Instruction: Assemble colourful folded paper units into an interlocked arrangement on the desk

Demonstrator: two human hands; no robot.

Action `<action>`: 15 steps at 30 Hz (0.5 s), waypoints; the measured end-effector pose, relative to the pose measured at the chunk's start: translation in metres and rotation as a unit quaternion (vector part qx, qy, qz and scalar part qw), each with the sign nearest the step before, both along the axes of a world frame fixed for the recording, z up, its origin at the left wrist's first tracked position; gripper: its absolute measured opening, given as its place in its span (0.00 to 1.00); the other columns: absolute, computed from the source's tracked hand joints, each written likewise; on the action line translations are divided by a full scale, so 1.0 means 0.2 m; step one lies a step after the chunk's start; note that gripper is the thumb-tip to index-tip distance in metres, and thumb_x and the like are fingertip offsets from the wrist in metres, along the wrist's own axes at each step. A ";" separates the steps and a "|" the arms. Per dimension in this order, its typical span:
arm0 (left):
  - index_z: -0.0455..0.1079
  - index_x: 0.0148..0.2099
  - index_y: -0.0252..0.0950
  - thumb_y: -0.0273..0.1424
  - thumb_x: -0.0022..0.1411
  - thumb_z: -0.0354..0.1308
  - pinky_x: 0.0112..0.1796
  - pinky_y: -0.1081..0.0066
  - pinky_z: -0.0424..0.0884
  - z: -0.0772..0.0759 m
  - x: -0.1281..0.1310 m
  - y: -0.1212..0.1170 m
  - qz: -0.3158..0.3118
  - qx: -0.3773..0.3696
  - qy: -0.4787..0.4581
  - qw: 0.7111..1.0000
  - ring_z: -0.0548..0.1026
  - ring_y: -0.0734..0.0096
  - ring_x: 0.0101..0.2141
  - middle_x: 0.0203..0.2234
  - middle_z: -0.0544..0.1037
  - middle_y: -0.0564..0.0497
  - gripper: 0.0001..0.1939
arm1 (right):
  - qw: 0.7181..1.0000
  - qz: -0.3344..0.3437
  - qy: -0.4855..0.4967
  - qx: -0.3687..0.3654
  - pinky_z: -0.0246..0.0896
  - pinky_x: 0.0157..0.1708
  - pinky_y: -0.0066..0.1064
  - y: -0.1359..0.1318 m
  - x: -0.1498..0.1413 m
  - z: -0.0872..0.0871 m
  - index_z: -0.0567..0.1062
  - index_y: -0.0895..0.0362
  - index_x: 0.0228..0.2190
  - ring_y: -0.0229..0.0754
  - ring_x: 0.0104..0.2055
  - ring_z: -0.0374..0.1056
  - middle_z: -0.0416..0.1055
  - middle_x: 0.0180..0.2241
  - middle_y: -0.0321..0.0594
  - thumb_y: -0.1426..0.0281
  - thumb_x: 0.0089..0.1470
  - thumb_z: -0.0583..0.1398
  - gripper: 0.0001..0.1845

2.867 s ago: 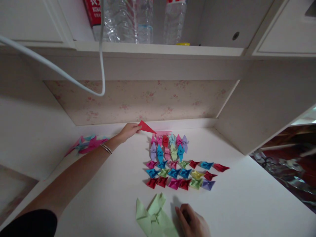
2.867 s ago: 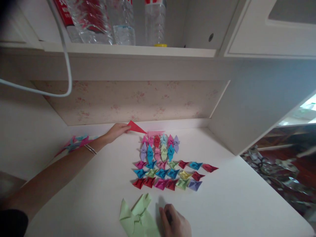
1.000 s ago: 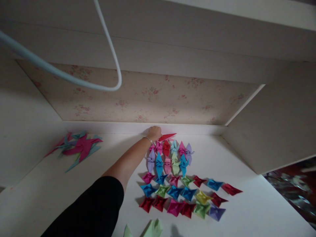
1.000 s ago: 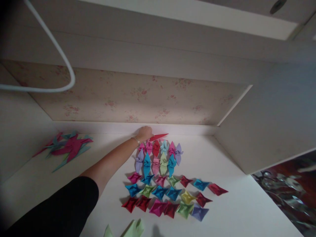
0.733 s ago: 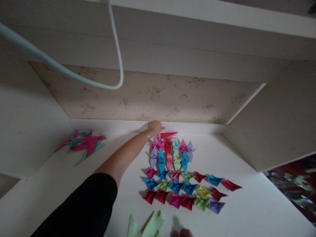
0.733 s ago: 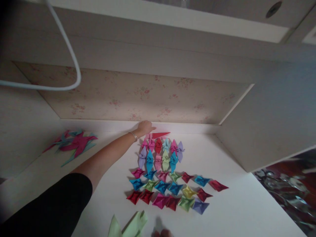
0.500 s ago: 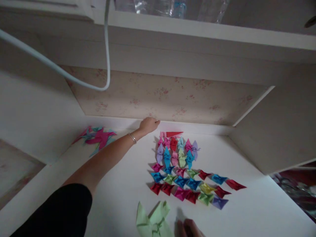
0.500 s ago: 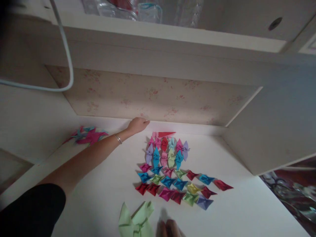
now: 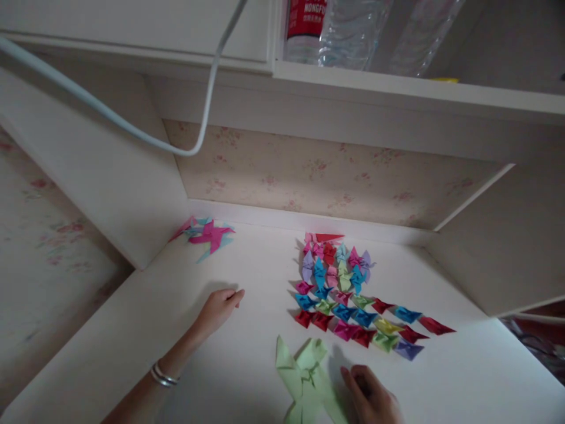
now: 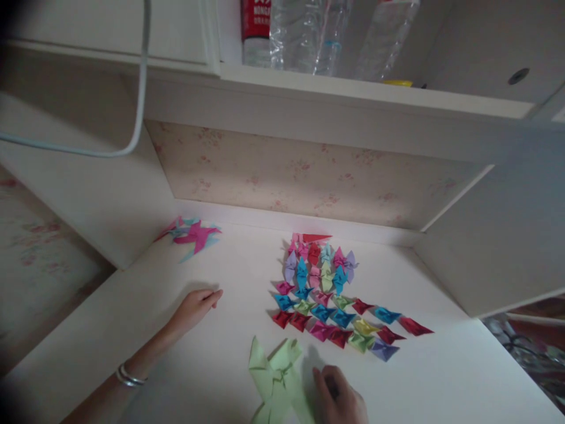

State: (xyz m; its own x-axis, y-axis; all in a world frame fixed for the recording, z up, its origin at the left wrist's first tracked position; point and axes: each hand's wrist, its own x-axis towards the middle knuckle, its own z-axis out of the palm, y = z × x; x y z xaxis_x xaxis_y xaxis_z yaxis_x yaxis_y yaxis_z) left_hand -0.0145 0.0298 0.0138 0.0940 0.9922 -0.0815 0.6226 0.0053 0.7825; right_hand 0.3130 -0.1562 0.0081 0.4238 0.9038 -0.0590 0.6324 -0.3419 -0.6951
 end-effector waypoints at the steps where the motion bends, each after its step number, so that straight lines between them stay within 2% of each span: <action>1: 0.62 0.20 0.37 0.49 0.59 0.47 0.23 0.74 0.52 -0.02 -0.01 -0.02 0.004 -0.006 -0.009 1.000 0.61 0.73 0.19 0.13 0.59 0.58 0.24 | 1.000 0.010 0.014 0.005 0.55 0.22 0.25 0.02 -0.02 0.03 0.67 0.52 0.22 0.37 0.19 0.61 0.63 0.16 0.31 0.51 0.53 0.53 0.19; 5: 0.57 0.19 0.37 0.48 0.58 0.47 0.23 0.74 0.51 -0.04 -0.02 -0.03 0.013 -0.013 -0.035 0.999 0.58 0.74 0.19 0.14 0.55 0.58 0.23 | 0.993 0.104 0.045 0.012 0.52 0.21 0.24 0.18 -0.18 0.19 0.67 0.54 0.21 0.36 0.21 0.59 0.62 0.17 0.31 0.54 0.55 0.53 0.19; 8: 0.53 0.18 0.37 0.46 0.58 0.47 0.23 0.73 0.50 -0.04 -0.02 -0.03 -0.002 -0.006 -0.040 0.999 0.57 0.75 0.20 0.14 0.53 0.58 0.23 | 0.972 0.230 0.042 0.021 0.51 0.23 0.24 0.34 -0.40 0.34 0.69 0.55 0.23 0.35 0.22 0.61 0.64 0.19 0.31 0.60 0.56 0.54 0.16; 10: 0.53 0.18 0.37 0.43 0.58 0.48 0.24 0.73 0.52 -0.04 -0.03 -0.03 -0.016 0.002 -0.050 0.999 0.58 0.75 0.20 0.14 0.55 0.58 0.22 | 0.943 0.331 0.024 0.027 0.53 0.24 0.23 0.47 -0.58 0.42 0.72 0.55 0.26 0.34 0.24 0.64 0.68 0.21 0.31 0.63 0.57 0.54 0.13; 12: 0.56 0.18 0.37 0.39 0.56 0.49 0.25 0.73 0.57 -0.04 -0.04 -0.02 -0.020 -0.009 -0.070 0.997 0.63 0.72 0.23 0.15 0.62 0.56 0.18 | 0.906 0.422 -0.012 0.038 0.57 0.29 0.22 0.61 -0.78 0.47 0.75 0.54 0.32 0.34 0.28 0.68 0.73 0.27 0.32 0.65 0.58 0.54 0.11; 15: 0.63 0.19 0.38 0.32 0.51 0.53 0.29 0.71 0.64 -0.04 -0.04 -0.01 0.014 -0.044 -0.081 0.996 0.70 0.64 0.31 0.22 0.74 0.50 0.10 | 0.846 0.514 -0.140 0.026 0.61 0.38 0.26 0.85 -1.06 0.48 0.75 0.51 0.42 0.38 0.39 0.71 0.76 0.39 0.34 0.66 0.59 0.53 0.13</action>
State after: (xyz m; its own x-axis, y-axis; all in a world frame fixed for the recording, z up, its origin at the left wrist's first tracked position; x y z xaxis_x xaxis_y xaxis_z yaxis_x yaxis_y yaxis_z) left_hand -0.0229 0.0281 0.0060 0.0848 0.9844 -0.1541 0.4864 0.0941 0.8687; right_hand 0.1004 0.0139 0.1040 -0.5964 0.8020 -0.0342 0.7195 0.5151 -0.4658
